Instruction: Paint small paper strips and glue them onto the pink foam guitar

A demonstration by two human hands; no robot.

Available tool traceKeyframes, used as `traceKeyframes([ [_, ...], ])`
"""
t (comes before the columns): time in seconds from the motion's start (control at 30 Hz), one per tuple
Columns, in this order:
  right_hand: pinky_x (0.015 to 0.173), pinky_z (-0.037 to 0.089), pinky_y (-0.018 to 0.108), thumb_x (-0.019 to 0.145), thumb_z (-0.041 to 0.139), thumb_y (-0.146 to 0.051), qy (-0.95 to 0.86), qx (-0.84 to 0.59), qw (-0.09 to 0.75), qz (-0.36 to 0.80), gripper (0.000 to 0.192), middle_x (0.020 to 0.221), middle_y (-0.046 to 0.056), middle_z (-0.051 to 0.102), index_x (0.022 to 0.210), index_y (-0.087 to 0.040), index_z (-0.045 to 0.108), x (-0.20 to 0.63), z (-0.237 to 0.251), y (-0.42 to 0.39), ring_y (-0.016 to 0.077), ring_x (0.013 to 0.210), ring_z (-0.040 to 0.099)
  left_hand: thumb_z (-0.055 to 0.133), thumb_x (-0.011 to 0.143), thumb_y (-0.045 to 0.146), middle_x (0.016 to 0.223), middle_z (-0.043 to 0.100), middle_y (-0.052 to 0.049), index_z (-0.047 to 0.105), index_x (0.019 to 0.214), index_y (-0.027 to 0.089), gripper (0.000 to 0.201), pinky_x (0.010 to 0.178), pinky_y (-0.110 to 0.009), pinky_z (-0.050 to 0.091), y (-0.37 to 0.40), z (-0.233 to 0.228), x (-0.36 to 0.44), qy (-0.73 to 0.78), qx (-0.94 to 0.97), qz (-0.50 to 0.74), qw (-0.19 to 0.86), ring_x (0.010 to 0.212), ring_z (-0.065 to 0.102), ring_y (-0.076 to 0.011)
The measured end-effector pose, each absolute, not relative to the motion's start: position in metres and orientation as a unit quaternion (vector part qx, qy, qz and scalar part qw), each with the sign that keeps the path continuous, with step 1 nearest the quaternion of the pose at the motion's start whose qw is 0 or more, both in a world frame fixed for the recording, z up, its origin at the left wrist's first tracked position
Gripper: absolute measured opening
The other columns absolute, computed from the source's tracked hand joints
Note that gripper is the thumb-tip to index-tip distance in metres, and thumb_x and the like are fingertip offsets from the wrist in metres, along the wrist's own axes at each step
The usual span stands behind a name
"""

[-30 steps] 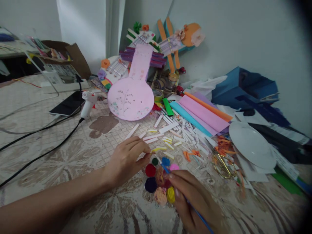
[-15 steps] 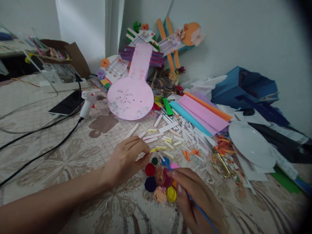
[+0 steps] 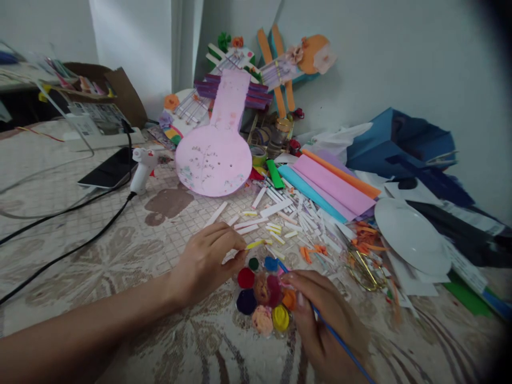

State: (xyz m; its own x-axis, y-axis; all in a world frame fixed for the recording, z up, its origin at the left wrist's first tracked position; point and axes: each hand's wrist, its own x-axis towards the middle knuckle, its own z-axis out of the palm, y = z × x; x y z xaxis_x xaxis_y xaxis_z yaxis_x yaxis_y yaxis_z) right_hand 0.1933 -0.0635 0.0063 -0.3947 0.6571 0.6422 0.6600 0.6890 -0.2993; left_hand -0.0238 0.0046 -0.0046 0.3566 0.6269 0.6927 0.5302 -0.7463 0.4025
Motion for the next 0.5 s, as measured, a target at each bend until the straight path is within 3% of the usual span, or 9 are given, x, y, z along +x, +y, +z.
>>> traceKeyframes([
  [0.5,0.082,0.055,0.026,0.082,0.049,-0.008,-0.822,-0.407,0.398,0.014,0.031,0.102,0.009,0.064,0.112,-0.015,0.055,0.1887,0.0117,-0.0628,0.0156,0.096,0.062,0.057,0.077,0.005,0.070,0.061,-0.001,0.056,0.077,0.016,0.011,0.063,-0.027,0.048,0.0040,-0.0036,-0.0238,0.351,0.825,0.440,0.058,0.068,0.057,-0.0134],
])
